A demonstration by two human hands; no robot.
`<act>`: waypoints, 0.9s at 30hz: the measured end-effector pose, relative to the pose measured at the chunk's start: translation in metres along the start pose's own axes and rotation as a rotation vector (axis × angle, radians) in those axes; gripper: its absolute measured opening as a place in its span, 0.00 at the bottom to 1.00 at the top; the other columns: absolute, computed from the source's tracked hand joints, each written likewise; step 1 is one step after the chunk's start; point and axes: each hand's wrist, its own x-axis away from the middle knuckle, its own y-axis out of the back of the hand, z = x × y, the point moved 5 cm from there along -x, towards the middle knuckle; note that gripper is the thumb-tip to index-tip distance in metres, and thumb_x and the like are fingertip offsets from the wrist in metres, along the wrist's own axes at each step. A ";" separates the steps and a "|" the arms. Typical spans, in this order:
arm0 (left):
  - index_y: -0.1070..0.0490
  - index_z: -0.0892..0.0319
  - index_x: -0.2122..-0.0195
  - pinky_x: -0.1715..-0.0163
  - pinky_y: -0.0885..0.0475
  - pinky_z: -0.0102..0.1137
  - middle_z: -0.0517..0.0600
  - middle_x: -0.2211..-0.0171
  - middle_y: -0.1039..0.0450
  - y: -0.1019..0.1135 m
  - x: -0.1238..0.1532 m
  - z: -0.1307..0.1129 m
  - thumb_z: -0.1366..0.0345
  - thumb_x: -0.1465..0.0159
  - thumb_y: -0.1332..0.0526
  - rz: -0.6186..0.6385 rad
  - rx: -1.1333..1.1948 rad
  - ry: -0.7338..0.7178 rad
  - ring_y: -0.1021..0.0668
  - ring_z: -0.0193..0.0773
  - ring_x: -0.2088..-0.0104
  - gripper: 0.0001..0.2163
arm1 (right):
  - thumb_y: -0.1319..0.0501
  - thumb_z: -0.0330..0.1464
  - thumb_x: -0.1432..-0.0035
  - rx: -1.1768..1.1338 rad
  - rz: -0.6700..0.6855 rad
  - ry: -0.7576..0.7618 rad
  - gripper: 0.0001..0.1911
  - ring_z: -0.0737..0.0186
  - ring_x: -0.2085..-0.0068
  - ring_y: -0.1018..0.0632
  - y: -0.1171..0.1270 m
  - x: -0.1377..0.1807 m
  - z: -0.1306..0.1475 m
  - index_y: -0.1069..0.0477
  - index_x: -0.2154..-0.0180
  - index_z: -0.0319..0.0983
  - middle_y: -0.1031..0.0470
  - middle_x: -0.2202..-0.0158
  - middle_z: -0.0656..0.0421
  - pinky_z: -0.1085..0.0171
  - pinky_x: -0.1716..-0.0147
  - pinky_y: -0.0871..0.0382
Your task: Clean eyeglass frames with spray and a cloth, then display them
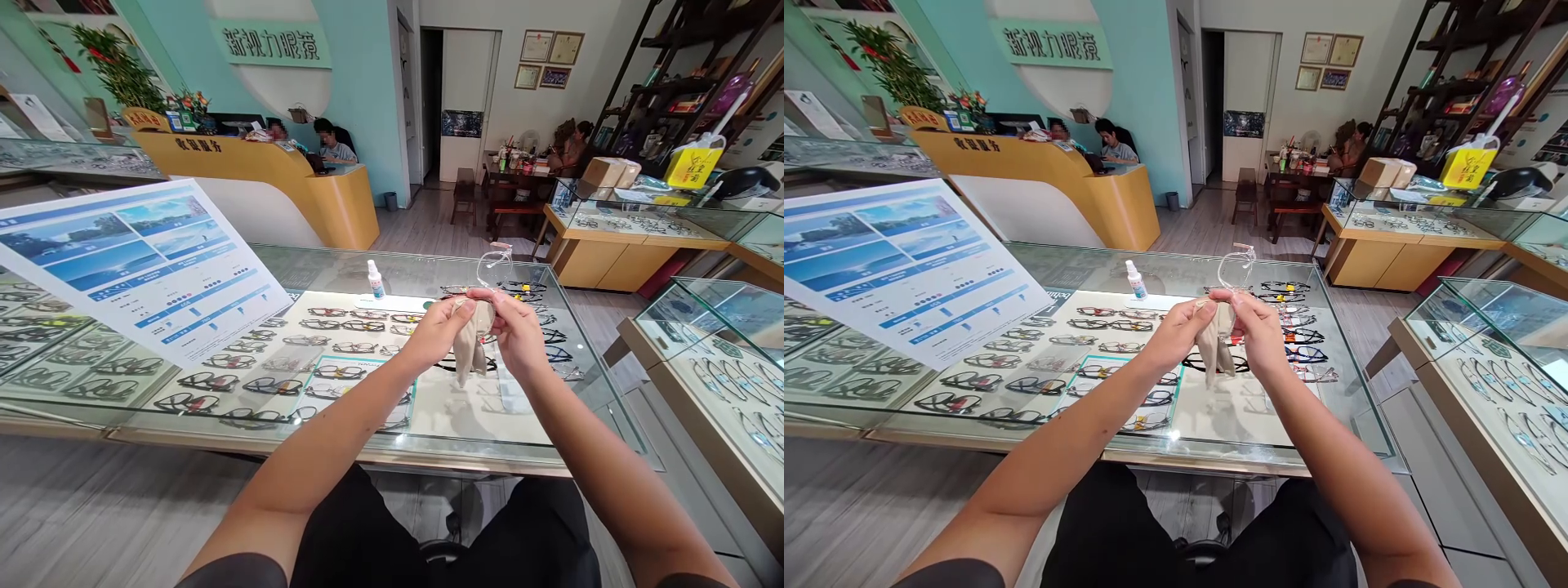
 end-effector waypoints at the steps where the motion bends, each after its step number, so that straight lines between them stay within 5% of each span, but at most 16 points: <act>1: 0.19 0.61 0.54 0.63 0.26 0.30 0.53 0.64 0.16 0.002 -0.001 0.001 0.37 0.34 0.31 0.007 -0.004 0.005 0.17 0.39 0.65 0.28 | 0.32 0.49 0.34 -0.016 -0.003 0.011 0.18 0.58 0.63 0.22 0.002 -0.001 0.003 0.12 0.56 0.43 0.16 0.52 0.53 0.61 0.69 0.30; 5: 0.20 0.61 0.57 0.64 0.27 0.31 0.52 0.67 0.17 0.016 -0.006 0.002 0.35 0.36 0.31 -0.060 0.028 0.049 0.19 0.39 0.67 0.29 | 0.30 0.47 0.35 -0.089 -0.095 0.118 0.14 0.56 0.57 0.19 0.020 -0.010 0.016 0.12 0.58 0.45 0.14 0.54 0.54 0.60 0.60 0.25; 10: 0.25 0.59 0.69 0.67 0.29 0.28 0.45 0.76 0.24 0.049 -0.011 0.002 0.38 0.42 0.24 -0.405 0.083 0.072 0.24 0.33 0.73 0.26 | 0.30 0.47 0.36 -0.049 -0.243 0.182 0.14 0.57 0.56 0.19 0.042 -0.017 0.021 0.11 0.57 0.48 0.14 0.56 0.56 0.58 0.56 0.26; 13: 0.25 0.59 0.69 0.68 0.27 0.29 0.45 0.75 0.24 0.057 -0.013 0.006 0.42 0.40 0.24 -0.503 0.184 0.133 0.22 0.33 0.73 0.23 | 0.32 0.47 0.33 0.040 -0.229 0.207 0.14 0.58 0.56 0.21 0.040 -0.015 0.017 0.11 0.55 0.49 0.15 0.57 0.58 0.58 0.55 0.29; 21: 0.17 0.59 0.53 0.45 0.20 0.39 0.58 0.54 0.13 0.029 -0.008 0.006 0.39 0.33 0.31 -0.357 0.270 0.019 0.14 0.48 0.46 0.25 | 0.41 0.40 0.25 0.446 -0.153 0.428 0.17 0.52 0.50 0.21 0.010 -0.001 0.017 0.12 0.53 0.47 0.18 0.54 0.55 0.50 0.45 0.29; 27: 0.18 0.56 0.45 0.46 0.20 0.38 0.53 0.60 0.14 -0.001 0.006 0.010 0.32 0.32 0.37 -0.273 0.024 -0.021 0.15 0.48 0.50 0.33 | 0.42 0.38 0.23 0.810 -0.265 0.646 0.18 0.50 0.50 0.23 -0.012 0.014 0.006 0.16 0.42 0.47 0.22 0.54 0.51 0.47 0.47 0.28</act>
